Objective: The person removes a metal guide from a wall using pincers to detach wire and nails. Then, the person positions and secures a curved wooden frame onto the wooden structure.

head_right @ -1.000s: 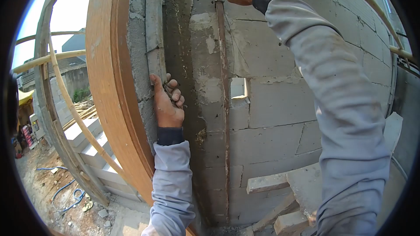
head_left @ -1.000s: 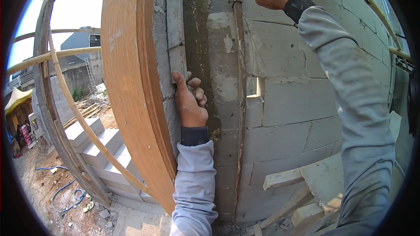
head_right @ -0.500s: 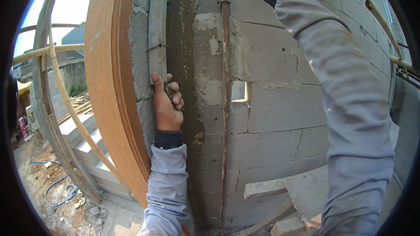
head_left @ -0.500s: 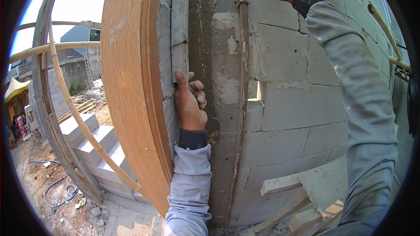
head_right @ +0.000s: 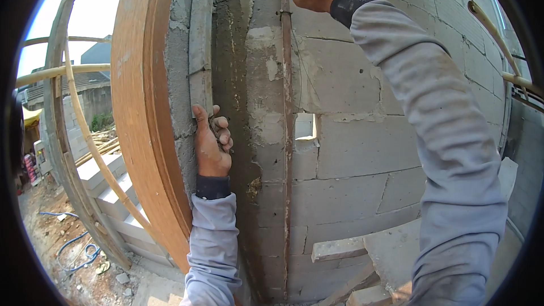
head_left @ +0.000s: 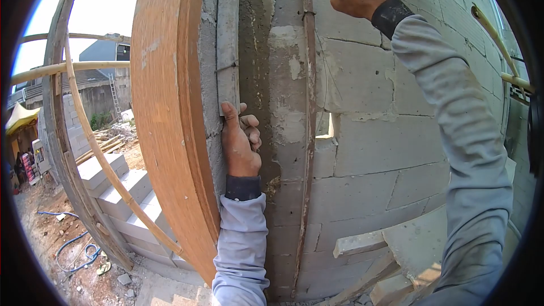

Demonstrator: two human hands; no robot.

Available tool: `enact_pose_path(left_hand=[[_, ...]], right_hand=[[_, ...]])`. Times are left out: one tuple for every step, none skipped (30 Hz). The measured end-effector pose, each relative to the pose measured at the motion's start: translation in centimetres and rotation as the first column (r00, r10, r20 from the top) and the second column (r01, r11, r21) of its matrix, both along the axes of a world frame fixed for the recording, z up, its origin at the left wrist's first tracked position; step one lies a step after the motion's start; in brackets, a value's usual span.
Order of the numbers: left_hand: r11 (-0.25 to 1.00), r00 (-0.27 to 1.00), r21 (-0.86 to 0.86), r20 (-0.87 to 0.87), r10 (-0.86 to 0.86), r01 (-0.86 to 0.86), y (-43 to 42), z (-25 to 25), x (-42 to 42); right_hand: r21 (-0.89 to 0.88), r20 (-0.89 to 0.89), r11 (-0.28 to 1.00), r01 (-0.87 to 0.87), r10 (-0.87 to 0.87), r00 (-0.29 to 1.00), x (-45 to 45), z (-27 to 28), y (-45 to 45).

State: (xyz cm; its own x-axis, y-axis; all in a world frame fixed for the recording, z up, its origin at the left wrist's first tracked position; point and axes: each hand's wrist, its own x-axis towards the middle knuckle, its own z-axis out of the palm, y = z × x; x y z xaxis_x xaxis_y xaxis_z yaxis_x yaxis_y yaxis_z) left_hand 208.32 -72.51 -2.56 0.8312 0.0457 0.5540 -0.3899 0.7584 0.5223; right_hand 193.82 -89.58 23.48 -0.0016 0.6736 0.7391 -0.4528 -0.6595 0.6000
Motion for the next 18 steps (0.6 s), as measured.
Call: enact_pose_path(left_hand=[[1.0, 1.0, 0.002, -0.002, -0.005, 0.005, 0.0, 0.0, 0.0], [1.0, 1.0, -0.001, 0.002, -0.007, 0.007, 0.0, 0.0, 0.0], [1.0, 1.0, 0.0, 0.006, -0.009, 0.009, 0.0, 0.0, 0.0], [1.0, 1.0, -0.001, 0.007, -0.011, 0.011, 0.1, 0.0, 0.0], [1.0, 1.0, 0.001, 0.007, -0.012, 0.012, 0.1, 0.0, 0.0], [1.0, 1.0, 0.004, 0.008, -0.014, 0.014, 0.1, 0.1, 0.0], [1.0, 1.0, 0.005, 0.008, -0.018, 0.018, 0.1, 0.1, 0.0], [1.0, 1.0, 0.007, 0.008, -0.016, 0.016, 0.2, 0.1, -0.1], [1.0, 1.0, 0.01, 0.011, -0.014, 0.014, 0.2, 0.1, -0.1], [1.0, 1.0, 0.012, 0.016, -0.012, 0.012, 0.2, 0.1, -0.2], [1.0, 1.0, 0.007, 0.019, -0.021, 0.021, 0.2, 0.1, -0.1], [1.0, 0.999, 0.004, 0.026, -0.031, 0.031, 0.3, 0.0, 0.0], [0.999, 0.999, 0.002, 0.033, -0.04, 0.04, 0.2, -0.1, 0.1], [0.999, 0.999, 0.005, 0.036, -0.039, 0.039, 0.1, -0.1, 0.1], [0.999, 0.999, 0.007, 0.038, -0.035, 0.035, 0.1, 0.0, 0.2], [1.0, 0.999, 0.007, 0.035, -0.029, 0.029, 0.2, -0.1, 0.2], [0.999, 0.999, 0.008, 0.037, -0.035, 0.034, 0.2, -0.1, 0.2], [0.999, 0.998, 0.009, 0.042, -0.039, 0.038, 0.2, -0.1, 0.3]], right_hand=[[-0.015, -0.021, 1.0, 0.008, -0.009, 1.0, -0.2, 0.9, -0.1], [-0.01, -0.036, 0.999, 0.049, -0.049, 0.998, -0.5, 1.9, 0.0], [-0.003, -0.05, 0.996, 0.089, -0.089, 0.995, -1.0, 3.0, 0.2], [0.002, -0.068, 0.992, 0.129, -0.128, 0.989, -1.2, 4.0, 0.3], [0.036, -0.087, 0.989, 0.142, -0.138, 0.987, -0.8, 5.0, 0.1], [0.07, -0.105, 0.985, 0.157, -0.149, 0.983, -0.4, 5.9, 0.1], [0.102, -0.124, 0.979, 0.175, -0.162, 0.979, 0.0, 6.4, -0.2], [0.127, -0.167, 0.976, 0.179, -0.157, 0.973, -0.1, 6.0, 0.0], [0.173, -0.273, 0.971, 0.168, -0.116, 0.955, -0.1, 5.7, -0.4], [0.219, -0.372, 0.962, 0.161, -0.07, 0.926, -0.2, 5.4, -1.0], [0.264, -0.462, 0.951, 0.16, -0.021, 0.887, -0.4, 5.0, -1.3], [0.275, -0.455, 0.961, 0.01, 0.121, 0.882, -0.7, 3.3, -1.3], [0.023, -0.289, 0.995, -0.093, 0.096, 0.952, 2.4, 4.2, -3.9], [0.167, -0.331, 0.984, -0.067, 0.12, 0.936, 2.4, 3.2, -3.4], [0.305, -0.368, 0.952, -0.036, 0.152, 0.917, 2.3, 1.8, -2.7], [0.288, -0.328, 0.956, -0.058, 0.155, 0.932, 2.8, 0.9, -2.8], [0.267, -0.289, 0.96, -0.079, 0.158, 0.944, 3.6, 0.0, -3.0], [0.245, -0.249, 0.964, -0.101, 0.164, 0.955, 4.1, -0.4, -3.1]])
